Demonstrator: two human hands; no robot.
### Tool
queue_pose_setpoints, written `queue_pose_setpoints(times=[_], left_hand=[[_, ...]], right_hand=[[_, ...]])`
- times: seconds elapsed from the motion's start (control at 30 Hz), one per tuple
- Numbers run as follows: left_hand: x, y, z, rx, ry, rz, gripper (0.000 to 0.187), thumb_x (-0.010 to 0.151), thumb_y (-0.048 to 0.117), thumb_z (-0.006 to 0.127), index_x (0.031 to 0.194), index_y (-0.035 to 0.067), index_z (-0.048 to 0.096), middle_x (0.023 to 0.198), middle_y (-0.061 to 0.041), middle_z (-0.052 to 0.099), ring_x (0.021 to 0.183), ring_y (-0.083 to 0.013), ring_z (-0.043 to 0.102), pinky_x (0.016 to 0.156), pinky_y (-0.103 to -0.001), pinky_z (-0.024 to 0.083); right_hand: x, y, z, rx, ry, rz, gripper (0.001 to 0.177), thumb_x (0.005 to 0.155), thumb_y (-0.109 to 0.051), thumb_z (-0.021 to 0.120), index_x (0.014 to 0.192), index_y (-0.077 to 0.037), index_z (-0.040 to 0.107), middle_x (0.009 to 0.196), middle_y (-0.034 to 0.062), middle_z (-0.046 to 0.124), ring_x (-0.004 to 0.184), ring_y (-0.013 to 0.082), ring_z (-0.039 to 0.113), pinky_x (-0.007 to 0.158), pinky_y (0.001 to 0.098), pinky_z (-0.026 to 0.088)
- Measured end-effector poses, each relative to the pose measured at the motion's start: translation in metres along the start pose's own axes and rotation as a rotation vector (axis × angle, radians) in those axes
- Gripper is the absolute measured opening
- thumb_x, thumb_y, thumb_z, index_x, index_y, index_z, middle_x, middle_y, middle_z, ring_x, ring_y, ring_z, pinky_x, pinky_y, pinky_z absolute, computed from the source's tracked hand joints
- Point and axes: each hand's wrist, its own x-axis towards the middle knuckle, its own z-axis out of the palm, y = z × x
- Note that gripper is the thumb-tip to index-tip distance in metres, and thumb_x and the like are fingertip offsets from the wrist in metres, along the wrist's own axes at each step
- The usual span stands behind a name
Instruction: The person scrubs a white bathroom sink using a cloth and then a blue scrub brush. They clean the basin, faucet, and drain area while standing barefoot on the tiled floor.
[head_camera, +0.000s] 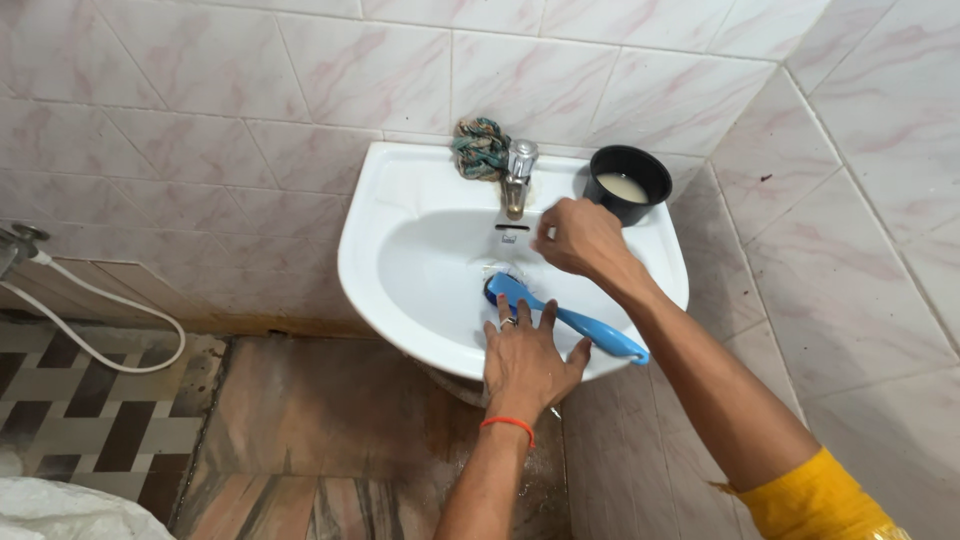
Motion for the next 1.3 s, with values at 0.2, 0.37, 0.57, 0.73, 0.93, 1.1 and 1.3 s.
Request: queue_pose_setpoints(times=[0.2,0.37,0.57,0.73,0.93,1.1,1.3], left_hand=[[-0.001,-0.002,0.005,-0.035,0.039,-0.004,0.08,0.091,0.064,0.048,0.155,0.017,0.041,0.157,-0.027,0.037,0.152,-0.0462,0.021,0.119,-0.061,0.023],[0.003,-0.001,0.007,-0.008,0.014,-0.02,0.08,0.091,0.065,0.046,0.155,0.018,0.039,0.156,-0.026,0.037,0.151,-0.0456,0.02,0.119,-0.061,0.023],[0.003,-0.001,0.007,-0.012,0.004,-0.02,0.081,0.092,0.065,0.046,0.156,0.017,0.038,0.157,-0.026,0.036,0.151,-0.0463,0.02,0.119,-0.06,0.022],[-0.001,0.0,0.007,-0.019,0.022,-0.023,0.081,0.091,0.065,0.046,0.156,0.017,0.039,0.157,-0.027,0.036,0.152,-0.0466,0.02,0.119,-0.061,0.022],[-0.001,0.001,0.006,-0.022,-0.002,-0.016,0.082,0.092,0.064,0.046,0.157,0.015,0.036,0.159,-0.026,0.033,0.152,-0.0466,0.016,0.119,-0.061,0.021],[-0.001,0.0,0.005,-0.067,-0.012,-0.025,0.084,0.092,0.064,0.047,0.158,0.014,0.034,0.16,-0.026,0.031,0.154,-0.0445,0.015,0.12,-0.058,0.021],[-0.006,0.001,-0.004,-0.039,-0.022,-0.008,0.084,0.093,0.061,0.048,0.158,0.011,0.032,0.161,-0.027,0.029,0.153,-0.0448,0.016,0.119,-0.058,0.023]], right_hand=[[-0.023,0.063,-0.006,-0.057,0.538,0.035,0.04,0.076,-0.016,0.086,0.112,-0.006,0.074,0.102,0.0186,0.061,0.088,0.0387,0.063,0.07,0.0513,0.05],[-0.02,0.101,-0.005,-0.259,0.567,-0.117,0.033,0.07,-0.011,0.085,0.102,-0.005,0.077,0.107,0.0165,0.056,0.098,0.0365,0.055,0.066,0.0469,0.051],[-0.015,0.111,0.001,-0.313,0.577,-0.173,0.017,0.08,-0.015,0.083,0.096,-0.009,0.081,0.097,0.005,0.065,0.095,0.0299,0.055,0.071,0.0446,0.051],[-0.014,0.073,-0.031,-0.266,0.596,-0.197,0.019,0.081,-0.018,0.083,0.1,-0.011,0.082,0.092,0.0026,0.066,0.091,0.0286,0.054,0.068,0.0442,0.05],[0.006,0.008,-0.063,-0.226,0.575,-0.361,0.02,0.076,-0.014,0.083,0.096,-0.012,0.082,0.096,0.0029,0.068,0.093,0.0299,0.054,0.071,0.0447,0.051],[0.041,-0.046,-0.028,-0.106,0.516,-0.472,0.022,0.072,-0.016,0.084,0.094,-0.012,0.081,0.094,0.004,0.067,0.094,0.0304,0.056,0.072,0.0451,0.053],[0.075,-0.081,0.029,-0.121,0.49,-0.553,0.017,0.073,-0.016,0.081,0.09,-0.011,0.081,0.093,0.0064,0.066,0.099,0.0311,0.057,0.072,0.0447,0.053]])
